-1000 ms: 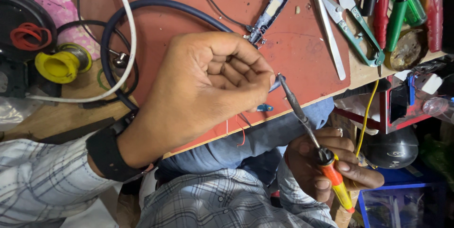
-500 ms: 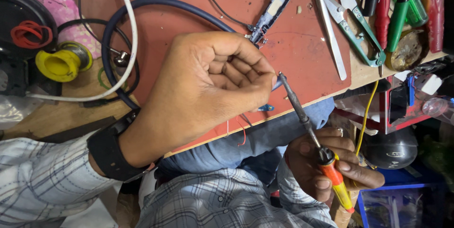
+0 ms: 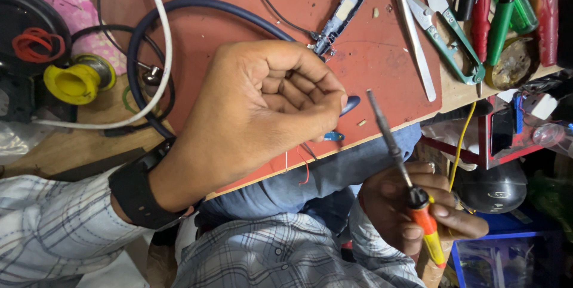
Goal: The person strips a wire, solders it to a small component, and then solders the component to a circuit board. They use a soldering iron, pliers, and tape to complete the repair.
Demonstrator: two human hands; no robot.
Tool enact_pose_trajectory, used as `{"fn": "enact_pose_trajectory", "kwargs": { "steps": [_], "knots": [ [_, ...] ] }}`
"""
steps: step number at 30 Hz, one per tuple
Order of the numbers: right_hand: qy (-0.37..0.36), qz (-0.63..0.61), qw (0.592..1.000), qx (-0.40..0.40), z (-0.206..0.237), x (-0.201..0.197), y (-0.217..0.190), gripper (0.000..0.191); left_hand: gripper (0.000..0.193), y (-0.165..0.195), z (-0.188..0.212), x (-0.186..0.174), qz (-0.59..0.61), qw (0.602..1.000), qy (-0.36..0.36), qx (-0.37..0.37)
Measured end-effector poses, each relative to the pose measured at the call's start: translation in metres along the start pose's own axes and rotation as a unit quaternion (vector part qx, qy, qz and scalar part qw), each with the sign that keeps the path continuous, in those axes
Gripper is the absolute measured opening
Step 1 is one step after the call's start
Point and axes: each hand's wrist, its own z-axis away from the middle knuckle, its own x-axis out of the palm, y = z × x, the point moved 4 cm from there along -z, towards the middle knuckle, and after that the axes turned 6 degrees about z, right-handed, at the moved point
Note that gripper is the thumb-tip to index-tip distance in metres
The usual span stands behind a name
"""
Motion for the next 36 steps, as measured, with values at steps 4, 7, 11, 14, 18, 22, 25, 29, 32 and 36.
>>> {"fn": "enact_pose_trajectory", "kwargs": {
  "steps": [4, 7, 11, 14, 18, 22, 25, 29, 32, 36],
  "knots": [
    [0.112, -0.002, 0.992, 0.053, 0.005, -0.017, 0.01, 0.041, 0.012, -0.001, 0.0, 0.001, 0.014, 1.0, 0.003, -0.014],
    [0.184, -0.083, 0.974, 0.099, -0.008, -0.036, 0.018, 0.044, 0.012, 0.001, 0.0, 0.002, -0.013, 1.0, 0.002, -0.027],
    [0.147, -0.215, 0.929, 0.263, -0.024, -0.052, 0.035, 0.025, 0.012, 0.007, -0.001, 0.004, -0.007, 0.999, 0.001, -0.032],
    [0.192, -0.304, 0.873, 0.33, -0.02, -0.063, 0.053, 0.026, 0.013, 0.008, 0.0, 0.008, 0.007, 0.998, 0.007, -0.06],
    [0.171, -0.259, 0.876, 0.368, -0.008, -0.071, 0.068, 0.017, 0.013, 0.008, 0.0, 0.012, -0.05, 0.996, 0.018, -0.071],
    [0.191, -0.28, 0.874, 0.349, -0.016, -0.078, 0.061, 0.028, 0.015, 0.007, 0.003, 0.015, -0.06, 0.996, 0.016, -0.062],
    [0.208, -0.175, 0.914, 0.301, -0.038, -0.088, 0.046, 0.022, 0.016, 0.007, 0.001, 0.015, -0.081, 0.995, 0.015, -0.054],
    [0.222, 0.004, 0.952, 0.209, -0.074, -0.1, 0.026, 0.025, 0.017, 0.007, 0.003, 0.017, -0.114, 0.992, 0.009, -0.045],
    [0.199, 0.107, 0.962, 0.155, -0.096, -0.1, 0.012, 0.031, 0.019, 0.004, 0.004, 0.021, -0.101, 0.994, 0.011, -0.037],
    [0.154, 0.215, 0.959, 0.101, -0.111, -0.084, 0.005, 0.039, 0.02, 0.005, 0.005, 0.022, -0.134, 0.991, 0.011, -0.022]
  ]
}}
